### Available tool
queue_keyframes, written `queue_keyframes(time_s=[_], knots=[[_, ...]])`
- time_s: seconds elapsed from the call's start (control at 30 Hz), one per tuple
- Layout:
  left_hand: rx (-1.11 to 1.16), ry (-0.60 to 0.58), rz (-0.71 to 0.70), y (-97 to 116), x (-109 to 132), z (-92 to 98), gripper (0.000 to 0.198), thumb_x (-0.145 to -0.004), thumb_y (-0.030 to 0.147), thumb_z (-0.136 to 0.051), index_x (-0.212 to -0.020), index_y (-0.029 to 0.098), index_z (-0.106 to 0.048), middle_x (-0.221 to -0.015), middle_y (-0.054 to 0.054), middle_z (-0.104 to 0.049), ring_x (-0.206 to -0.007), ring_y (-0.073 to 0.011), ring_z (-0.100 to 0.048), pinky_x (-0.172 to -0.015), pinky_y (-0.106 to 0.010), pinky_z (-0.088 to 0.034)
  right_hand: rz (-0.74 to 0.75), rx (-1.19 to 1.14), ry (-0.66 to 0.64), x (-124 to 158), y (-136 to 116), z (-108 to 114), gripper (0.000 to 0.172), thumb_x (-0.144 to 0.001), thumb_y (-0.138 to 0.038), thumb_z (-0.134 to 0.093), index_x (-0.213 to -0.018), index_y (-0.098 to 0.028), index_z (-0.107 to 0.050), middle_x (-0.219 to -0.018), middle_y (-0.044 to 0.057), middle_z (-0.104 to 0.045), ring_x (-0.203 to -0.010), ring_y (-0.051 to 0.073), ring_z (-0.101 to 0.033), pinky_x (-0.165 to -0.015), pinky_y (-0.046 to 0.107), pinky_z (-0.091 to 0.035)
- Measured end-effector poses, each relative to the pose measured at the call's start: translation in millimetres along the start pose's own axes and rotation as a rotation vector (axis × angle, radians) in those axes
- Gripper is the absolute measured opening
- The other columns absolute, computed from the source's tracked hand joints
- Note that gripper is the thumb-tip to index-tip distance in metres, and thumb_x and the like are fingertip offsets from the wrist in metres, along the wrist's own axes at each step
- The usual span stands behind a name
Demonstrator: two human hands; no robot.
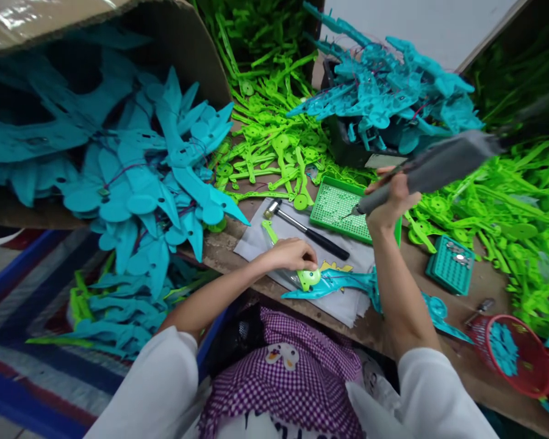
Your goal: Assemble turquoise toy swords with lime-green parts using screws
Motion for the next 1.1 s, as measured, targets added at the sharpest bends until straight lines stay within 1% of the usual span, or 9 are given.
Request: queue_keyframes(time_s=[0.07,0.13,0.2,0.3,0.4,0.53,0.87,1.0,1.1], knots=[[-0.009,0.004,-0.009,0.3,0.9,0.4,0.023,-0.079,0.042,-0.061,-0.093,0.029,-0.073,-0.094,0.002,-0.074,-0.089,-0.0183,-0.065,-0.065,-0.023,-0.037,0.015,-0.139,-0.065,27.6,-23.4,7.2,0.036,-0.077,-0.056,-0.051,-0.074,-0.022,-0.061,-0.051,-0.003,-0.049,-0.042,0.012,-0.047,-0.041,0.026,-0.036],[-0.012,0.013,-0.034,1.5,2.5,0.2,0.022,-0.08,0.041,-0.06,-0.093,0.03,-0.073,-0.094,0.003,-0.073,-0.088,-0.017,-0.064,-0.064,-0.022,-0.036,-0.01,-0.226,-0.253,62.1,-37.8,8.9,0.037,-0.075,-0.057,-0.054,-0.078,-0.023,-0.064,-0.051,-0.002,-0.05,-0.043,0.013,-0.049,-0.04,0.026,-0.037],[-0.019,0.024,-0.05,2.3,4.2,-1.1,0.021,-0.08,0.04,-0.06,-0.093,0.03,-0.073,-0.093,0.005,-0.073,-0.086,-0.0157,-0.064,-0.062,-0.021,-0.035,-0.064,-0.232,-0.398,94.3,-41.6,10.1,0.037,-0.074,-0.059,-0.055,-0.082,-0.024,-0.065,-0.055,-0.001,-0.054,-0.046,0.015,-0.052,-0.042,0.027,-0.04],[-0.049,0.074,-0.052,2.0,6.2,-3.8,0.023,-0.08,0.042,-0.059,-0.094,0.03,-0.073,-0.087,0.004,-0.072,-0.082,-0.0157,-0.065,-0.059,-0.021,-0.034,-0.111,-0.165,-0.437,122.2,-36.1,12.9,0.042,-0.073,-0.063,-0.052,-0.083,-0.024,-0.063,-0.059,0.0,-0.056,-0.051,0.017,-0.056,-0.047,0.031,-0.047],[-0.078,0.128,-0.051,1.2,7.2,-5.6,0.026,-0.081,0.043,-0.057,-0.099,0.03,-0.071,-0.086,0.003,-0.072,-0.083,-0.017,-0.065,-0.06,-0.022,-0.035,-0.137,-0.114,-0.448,130.5,-32.0,10.0,0.047,-0.07,-0.068,-0.051,-0.082,-0.024,-0.062,-0.061,0.002,-0.058,-0.052,0.019,-0.058,-0.05,0.035,-0.051],[-0.071,0.124,-0.044,0.2,7.0,-6.4,0.027,-0.08,0.043,-0.058,-0.099,0.029,-0.07,-0.09,0.003,-0.071,-0.086,-0.018,-0.064,-0.062,-0.022,-0.037,-0.2,-0.151,-0.461,134.3,-36.6,0.3,0.046,-0.07,-0.066,-0.051,-0.079,-0.023,-0.062,-0.054,0.0,-0.056,-0.045,0.017,-0.055,-0.044,0.032,-0.047],[-0.046,0.124,-0.077,-1.3,6.9,-8.0,0.021,-0.079,0.039,-0.058,-0.09,0.029,-0.072,-0.089,0.006,-0.072,-0.086,-0.0162,-0.064,-0.062,-0.02,-0.036,-0.248,-0.141,-0.334,132.3,-33.2,-2.6,0.037,-0.069,-0.056,-0.051,-0.073,-0.021,-0.061,-0.047,-0.002,-0.051,-0.042,0.015,-0.052,-0.042,0.028,-0.041],[-0.066,0.124,-0.045,-2.3,6.7,-7.3,0.021,-0.078,0.037,-0.059,-0.091,0.026,-0.071,-0.09,0.002,-0.071,-0.087,-0.0194,-0.064,-0.067,-0.022,-0.041,-0.233,-0.126,-0.39,138.2,-29.5,-2.5,0.037,-0.068,-0.057,-0.055,-0.073,-0.021,-0.062,-0.05,-0.002,-0.053,-0.045,0.015,-0.052,-0.045,0.029,-0.044],[-0.065,0.172,-0.034,-3.3,8.1,-5.1,0.027,-0.074,0.034,-0.065,-0.095,0.019,-0.069,-0.093,-0.004,-0.071,-0.092,-0.0245,-0.063,-0.074,-0.027,-0.045,-0.196,-0.023,-0.529,146.0,-30.9,-8.3,0.035,-0.064,-0.056,-0.063,-0.066,-0.021,-0.061,-0.054,-0.001,-0.057,-0.047,0.015,-0.053,-0.049,0.031,-0.047]])
Point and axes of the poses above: each hand's wrist, its own x-axis away from the middle knuckle, its own z-axis out of the back of the hand, y = z × x, the point moved 4 cm from there along -x, towards the middle knuckle
